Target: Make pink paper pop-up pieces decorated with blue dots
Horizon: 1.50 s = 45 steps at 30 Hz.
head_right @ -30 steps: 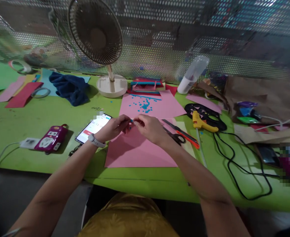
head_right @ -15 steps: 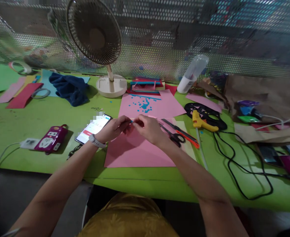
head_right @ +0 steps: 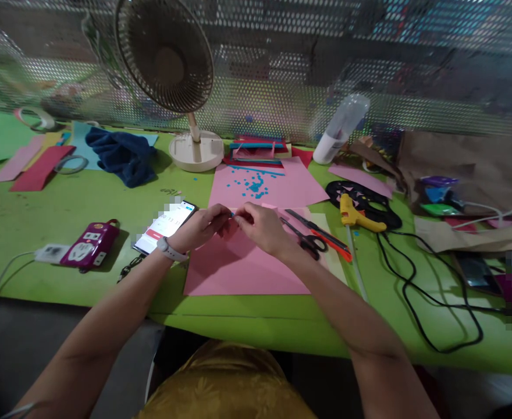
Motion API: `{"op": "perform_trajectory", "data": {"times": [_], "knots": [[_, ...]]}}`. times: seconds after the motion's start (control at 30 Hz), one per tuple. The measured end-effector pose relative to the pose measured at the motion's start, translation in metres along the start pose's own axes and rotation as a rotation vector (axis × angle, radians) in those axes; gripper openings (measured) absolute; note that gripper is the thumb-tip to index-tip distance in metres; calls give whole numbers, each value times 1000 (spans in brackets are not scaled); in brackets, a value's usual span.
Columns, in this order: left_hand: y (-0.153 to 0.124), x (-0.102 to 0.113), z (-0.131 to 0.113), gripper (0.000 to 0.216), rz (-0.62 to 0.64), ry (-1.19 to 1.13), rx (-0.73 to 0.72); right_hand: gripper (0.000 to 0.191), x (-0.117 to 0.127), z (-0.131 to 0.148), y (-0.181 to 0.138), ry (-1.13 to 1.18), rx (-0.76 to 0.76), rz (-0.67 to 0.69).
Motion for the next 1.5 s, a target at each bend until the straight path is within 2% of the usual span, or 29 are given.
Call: {"op": "perform_trajectory", "data": {"times": [0.37,0.47,0.57,0.63,0.8,0.93,1.03,1.23,1.5], "knots": [[0,1,-3,17,31,-69,1,10,2,-2,-1,11,16,-30],[-3,11,4,23,66,-81,117,12,5,-2,0,33,4,21],[-9,13,17,38,179,-133,278,13,3,-6,-1,55,-25,153],[-11,8,23,43,255,-142,325,12,-2,-9,-3,38,-22,238],[-6,-2,40,28,269,-9,273,12,-18,-11,-6,-98,43,332],[-5,-10,46,12,280,-65,231,13,-29,-15,-5,-149,16,355],[-4,-11,43,10,287,-47,196,13,-30,-14,-3,-139,23,331],[-1,-11,37,13,290,1,157,14,-35,-16,-5,-143,38,366],[-2,-15,42,12,281,-81,158,13,-33,-14,-2,-156,88,316]]}}
Point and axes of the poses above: each hand's wrist, its own y-axis towards the middle knuckle, its own x-axis out of the back of the hand, z = x × y, the point moved 9 cm from there along y, towards the middle knuckle, and after that the axes turned 4 degrees about -y, right-handed, at the moved point
